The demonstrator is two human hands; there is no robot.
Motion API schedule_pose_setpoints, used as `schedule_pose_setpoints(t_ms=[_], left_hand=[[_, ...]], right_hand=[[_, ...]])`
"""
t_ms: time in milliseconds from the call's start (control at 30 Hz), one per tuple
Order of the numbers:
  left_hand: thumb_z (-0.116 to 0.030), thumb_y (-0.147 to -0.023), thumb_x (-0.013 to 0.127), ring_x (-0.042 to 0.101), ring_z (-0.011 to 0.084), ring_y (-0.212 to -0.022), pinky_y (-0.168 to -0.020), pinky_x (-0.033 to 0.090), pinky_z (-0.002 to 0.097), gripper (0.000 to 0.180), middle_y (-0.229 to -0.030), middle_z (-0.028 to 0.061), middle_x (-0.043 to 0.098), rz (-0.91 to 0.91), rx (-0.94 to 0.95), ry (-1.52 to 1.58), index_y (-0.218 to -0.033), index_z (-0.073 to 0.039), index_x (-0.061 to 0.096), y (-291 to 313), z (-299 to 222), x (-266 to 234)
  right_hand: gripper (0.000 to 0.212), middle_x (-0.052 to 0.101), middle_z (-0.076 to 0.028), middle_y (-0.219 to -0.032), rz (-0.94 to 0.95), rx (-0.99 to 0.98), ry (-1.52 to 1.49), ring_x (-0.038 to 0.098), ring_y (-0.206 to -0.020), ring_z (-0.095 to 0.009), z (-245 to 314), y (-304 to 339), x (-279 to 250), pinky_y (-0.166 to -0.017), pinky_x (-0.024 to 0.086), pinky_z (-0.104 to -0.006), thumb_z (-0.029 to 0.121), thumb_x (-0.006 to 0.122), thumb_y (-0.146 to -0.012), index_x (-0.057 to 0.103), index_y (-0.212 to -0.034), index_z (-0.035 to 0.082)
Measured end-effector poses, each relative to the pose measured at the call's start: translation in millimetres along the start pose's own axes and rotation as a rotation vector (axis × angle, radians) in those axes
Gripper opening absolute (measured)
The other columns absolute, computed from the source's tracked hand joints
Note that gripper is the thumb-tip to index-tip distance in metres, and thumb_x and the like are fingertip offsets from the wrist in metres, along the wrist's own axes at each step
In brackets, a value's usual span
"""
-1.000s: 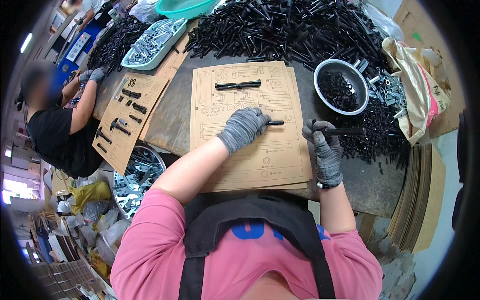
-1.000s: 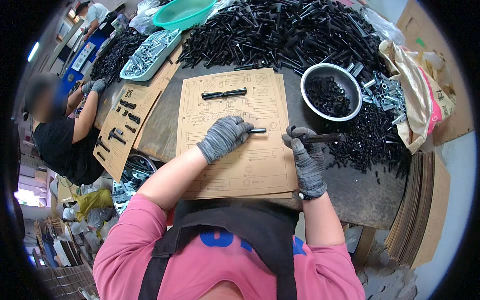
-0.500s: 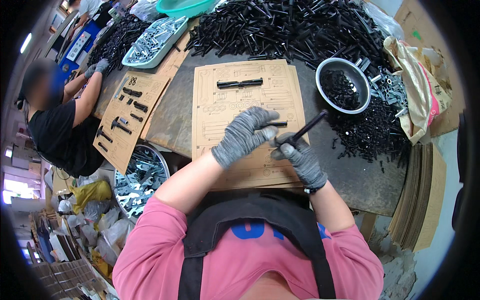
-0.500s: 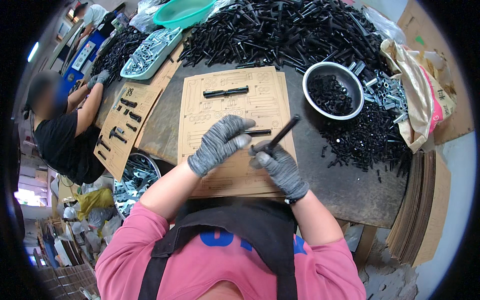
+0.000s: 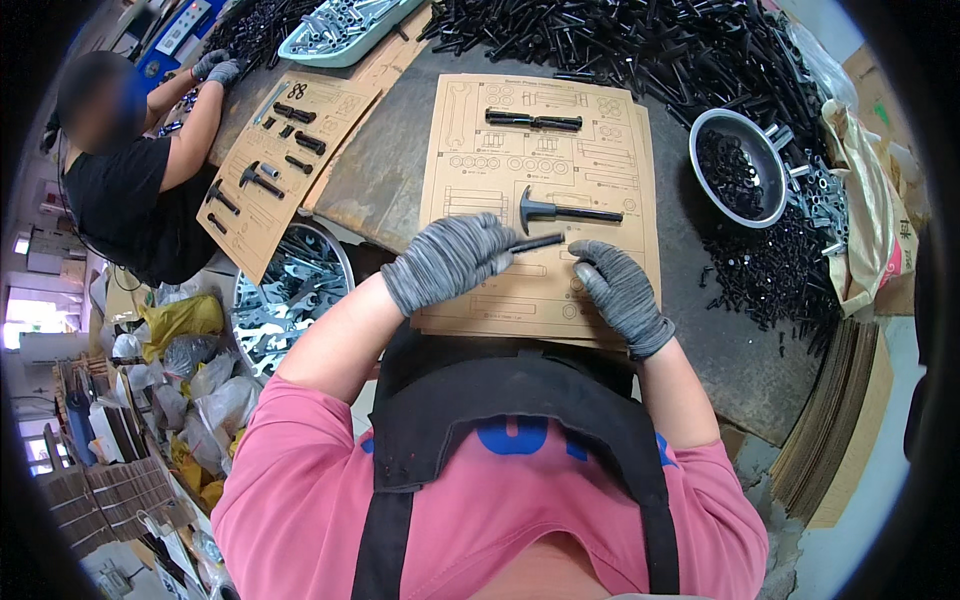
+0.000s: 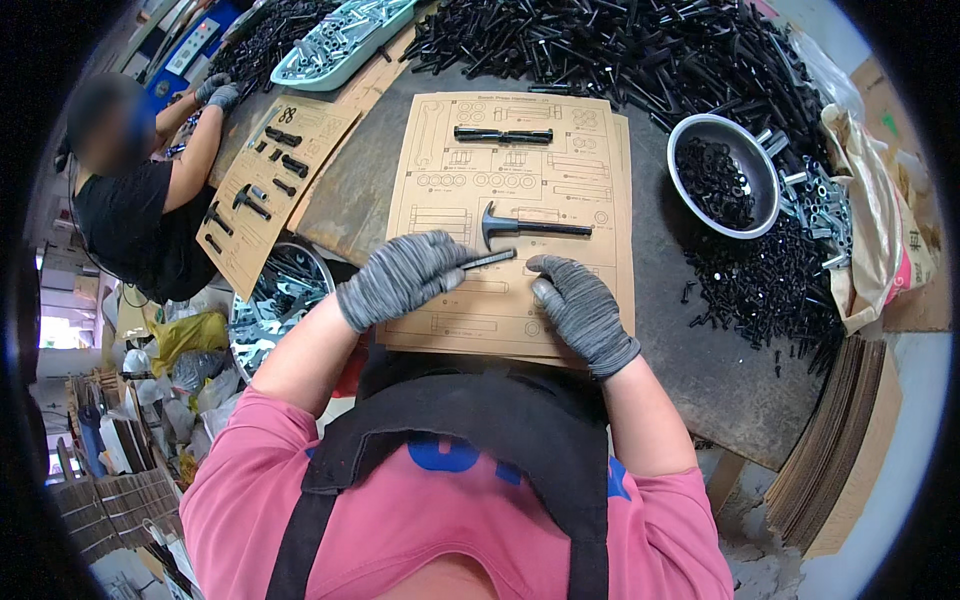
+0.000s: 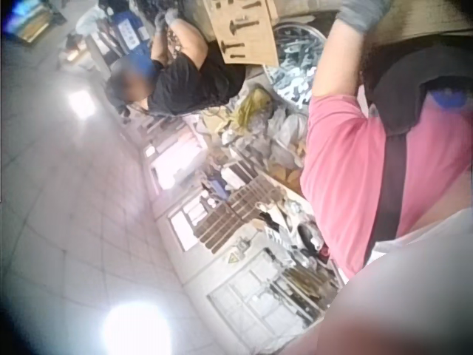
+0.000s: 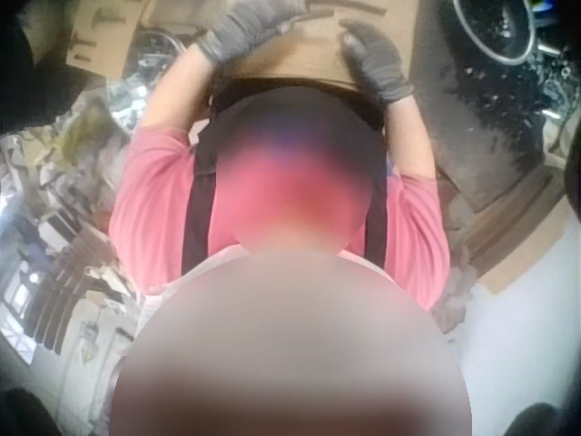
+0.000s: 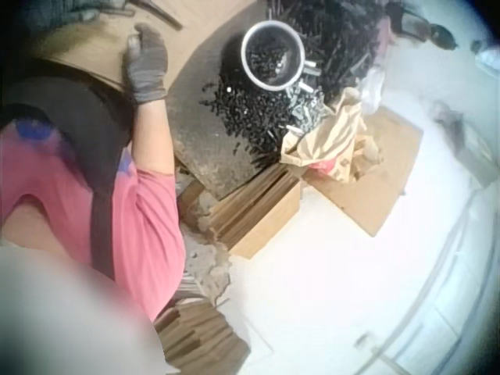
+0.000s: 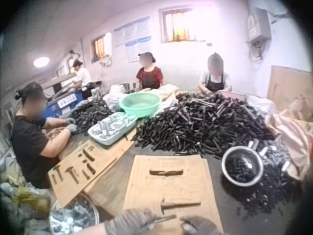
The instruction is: The person assembles small hardware kits by picking hammers, bolts, and washers from piles and bowls, then placing them into designated slots on cardboard templates. The person repeats this process across multiple templates, occasionally moving a metal bowl to access parts.
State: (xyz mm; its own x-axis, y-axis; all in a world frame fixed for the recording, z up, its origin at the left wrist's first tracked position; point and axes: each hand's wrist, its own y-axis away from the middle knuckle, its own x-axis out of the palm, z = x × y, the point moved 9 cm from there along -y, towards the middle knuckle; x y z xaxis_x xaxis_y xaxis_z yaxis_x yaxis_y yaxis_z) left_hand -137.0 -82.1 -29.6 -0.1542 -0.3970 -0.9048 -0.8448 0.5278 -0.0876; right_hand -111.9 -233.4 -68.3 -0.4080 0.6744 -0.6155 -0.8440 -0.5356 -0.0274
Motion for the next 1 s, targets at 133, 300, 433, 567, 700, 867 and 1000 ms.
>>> schedule_pose_setpoints(t_ms=[133, 300, 433, 567, 700, 867, 1000], left_hand=[[-0.019, -0.079, 0.058, 0.055, 0.0289, -0.08, -0.073, 0.045, 0.0372, 0.024, -0.081, 0.011, 0.055, 0.064, 0.044, -0.067, -0.099, -0.006, 0.06, 7.0, 0.5, 14.1], [-0.019, -0.082, 0.059, 0.059, 0.0258, -0.083, -0.077, 0.045, 0.0319, 0.027, -0.087, 0.0127, 0.062, -0.199, -0.313, 0.223, -0.104, -0.004, 0.061, 39.3, 55.3, -31.7], [-0.021, -0.081, 0.063, 0.061, 0.0202, -0.089, -0.081, 0.046, 0.0303, 0.033, -0.093, 0.0121, 0.064, 0.119, -0.505, 0.439, -0.109, -0.004, 0.06, 64.8, 68.5, -3.5], [-0.015, -0.079, 0.064, 0.06, 0.0214, -0.091, -0.082, 0.045, 0.0302, 0.028, -0.092, 0.0112, 0.064, 0.101, -0.36, 0.388, -0.104, -0.004, 0.062, 62.8, 59.4, 0.8], [-0.011, -0.079, 0.063, 0.059, 0.0222, -0.086, -0.079, 0.045, 0.0312, 0.022, -0.09, 0.0104, 0.064, 0.089, -0.329, 0.391, -0.1, -0.004, 0.063, 61.0, 59.8, -1.2], [-0.024, -0.079, 0.063, 0.057, 0.0214, -0.091, -0.081, 0.044, 0.0319, 0.032, -0.096, 0.0124, 0.062, -0.083, -0.351, 0.455, -0.101, -0.001, 0.062, 53.5, 71.7, -14.9], [-0.021, -0.083, 0.06, 0.055, 0.0155, -0.089, -0.08, 0.043, 0.0275, 0.03, -0.1, 0.0075, 0.06, -0.453, -0.453, 0.448, -0.107, -0.003, 0.06, 47.0, 114.7, -21.8]], right_hand=[[0.026, 0.058, -0.012, -0.096, 0.039, -0.064, 0.157, 0.056, -0.091, -0.028, 13.3, 0.1, 17.1, -0.08, 0.045, -0.0363, 0.019, 0.054, -0.082, 0.056, -0.105, 0.008], [0.023, 0.057, -0.011, -0.088, 0.072, -0.085, 0.343, 0.057, -0.083, -0.027, 22.2, -5.2, 27.2, -0.074, 0.046, -0.0374, 0.019, 0.055, -0.081, 0.057, -0.102, 0.009], [0.02, 0.057, -0.01, -0.083, 0.064, -0.097, 0.376, 0.057, -0.079, -0.027, 22.5, -7.9, 29.8, -0.071, 0.046, -0.0366, 0.016, 0.058, -0.078, 0.06, -0.096, 0.008], [0.019, 0.057, -0.011, -0.083, 0.044, -0.155, 0.338, 0.057, -0.08, -0.027, 25.6, -7.4, 29.3, -0.072, 0.046, -0.0377, 0.02, 0.056, -0.08, 0.06, -0.095, 0.009], [0.02, 0.057, -0.011, -0.085, 0.07, -0.141, 0.369, 0.057, -0.081, -0.027, 25.1, -7.8, 30.4, -0.072, 0.046, -0.0386, 0.021, 0.055, -0.079, 0.06, -0.095, 0.009], [0.029, 0.057, -0.013, -0.092, 0.03, -0.135, 0.186, 0.056, -0.087, -0.029, 17.4, -0.7, 6.3, -0.076, 0.045, -0.038, 0.025, 0.054, -0.082, 0.057, -0.104, 0.008], [0.023, 0.058, -0.014, -0.089, -0.303, 0.003, 0.125, 0.057, -0.088, -0.028, -27.4, 21.6, -77.7, -0.079, 0.044, -0.0366, 0.02, 0.057, -0.081, 0.06, -0.1, 0.007]])
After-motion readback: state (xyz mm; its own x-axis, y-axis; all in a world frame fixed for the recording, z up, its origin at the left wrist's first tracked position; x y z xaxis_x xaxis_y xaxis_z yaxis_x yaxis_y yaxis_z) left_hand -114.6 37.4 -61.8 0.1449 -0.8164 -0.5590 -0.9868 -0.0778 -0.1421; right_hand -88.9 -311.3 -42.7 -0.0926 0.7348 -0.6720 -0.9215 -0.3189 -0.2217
